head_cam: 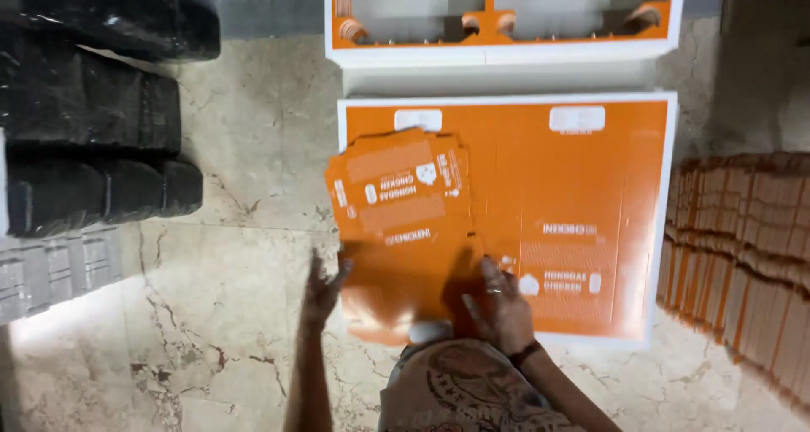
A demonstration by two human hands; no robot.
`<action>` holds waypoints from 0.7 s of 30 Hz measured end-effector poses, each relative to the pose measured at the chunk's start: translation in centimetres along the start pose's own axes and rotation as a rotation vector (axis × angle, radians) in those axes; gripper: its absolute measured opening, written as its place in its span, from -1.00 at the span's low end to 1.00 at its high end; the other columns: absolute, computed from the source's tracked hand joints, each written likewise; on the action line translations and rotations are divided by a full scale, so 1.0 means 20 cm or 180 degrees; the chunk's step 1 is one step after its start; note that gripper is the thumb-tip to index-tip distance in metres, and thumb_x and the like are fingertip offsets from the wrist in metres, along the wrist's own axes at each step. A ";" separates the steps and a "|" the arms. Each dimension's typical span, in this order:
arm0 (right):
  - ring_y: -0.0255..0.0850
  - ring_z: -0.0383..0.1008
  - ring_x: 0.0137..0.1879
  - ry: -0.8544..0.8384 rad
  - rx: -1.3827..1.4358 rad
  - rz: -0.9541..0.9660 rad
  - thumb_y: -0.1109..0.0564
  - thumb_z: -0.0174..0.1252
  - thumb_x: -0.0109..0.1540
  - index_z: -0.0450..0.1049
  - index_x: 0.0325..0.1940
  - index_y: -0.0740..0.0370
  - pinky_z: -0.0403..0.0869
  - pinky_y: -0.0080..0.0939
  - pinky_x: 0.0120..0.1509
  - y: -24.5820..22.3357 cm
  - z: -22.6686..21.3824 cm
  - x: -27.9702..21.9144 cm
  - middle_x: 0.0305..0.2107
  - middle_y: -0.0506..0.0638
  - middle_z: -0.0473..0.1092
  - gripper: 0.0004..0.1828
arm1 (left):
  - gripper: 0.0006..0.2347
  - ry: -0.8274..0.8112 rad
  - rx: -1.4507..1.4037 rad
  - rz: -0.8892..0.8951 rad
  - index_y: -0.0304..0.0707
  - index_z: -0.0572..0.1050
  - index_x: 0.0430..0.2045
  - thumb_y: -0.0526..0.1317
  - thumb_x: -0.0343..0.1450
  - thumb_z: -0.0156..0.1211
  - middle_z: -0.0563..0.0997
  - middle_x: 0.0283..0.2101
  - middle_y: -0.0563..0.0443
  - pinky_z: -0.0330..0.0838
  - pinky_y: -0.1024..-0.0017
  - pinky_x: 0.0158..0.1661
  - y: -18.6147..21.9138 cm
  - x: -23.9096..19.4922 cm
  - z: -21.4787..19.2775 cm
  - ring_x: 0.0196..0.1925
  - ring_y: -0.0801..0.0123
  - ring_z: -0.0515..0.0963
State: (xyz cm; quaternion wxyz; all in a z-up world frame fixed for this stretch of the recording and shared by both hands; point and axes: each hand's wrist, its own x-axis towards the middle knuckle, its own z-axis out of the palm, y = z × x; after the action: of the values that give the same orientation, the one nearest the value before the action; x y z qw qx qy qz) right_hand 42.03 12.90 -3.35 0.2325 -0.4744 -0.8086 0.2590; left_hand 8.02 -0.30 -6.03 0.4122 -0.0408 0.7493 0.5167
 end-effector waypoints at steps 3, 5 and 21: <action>0.32 0.36 0.26 -0.0855 0.0158 0.0024 -0.04 0.30 0.18 0.11 0.53 0.19 0.64 0.33 -0.10 -0.15 0.06 -0.14 0.31 0.31 0.26 -0.10 | -0.28 -0.0399 0.1286 0.0720 -0.25 0.20 0.42 -0.20 0.35 0.48 0.46 0.19 -0.51 0.45 -0.07 0.11 -0.23 -0.09 -0.04 0.15 -0.16 0.50; 0.26 0.28 0.37 -0.1135 0.0278 0.0524 -0.07 0.29 0.20 0.22 0.48 0.17 0.61 0.29 0.07 -0.19 0.08 -0.17 0.31 0.26 0.27 -0.20 | -0.30 -0.0085 0.2588 0.0424 0.21 0.26 0.31 0.14 0.27 0.49 0.61 0.12 -0.13 0.57 0.20 0.10 -0.20 -0.14 -0.03 0.16 0.08 0.61; -0.05 0.56 -0.13 -0.0573 0.2400 0.2573 0.29 0.31 0.11 0.49 0.10 0.19 0.56 -0.06 -0.11 0.09 0.51 -0.14 -0.21 0.13 0.52 -0.54 | -0.72 -0.0190 0.0152 0.1672 -0.51 0.52 0.05 -0.47 0.44 0.24 0.61 -0.01 -0.36 0.48 0.17 0.12 0.09 -0.40 -0.15 0.07 0.22 0.51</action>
State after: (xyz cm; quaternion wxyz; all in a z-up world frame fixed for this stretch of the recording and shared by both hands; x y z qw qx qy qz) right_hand 38.07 9.04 -12.59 0.1983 -0.6068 -0.4304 0.6382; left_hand 10.67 -4.89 0.97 0.2867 0.1801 0.7337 0.5891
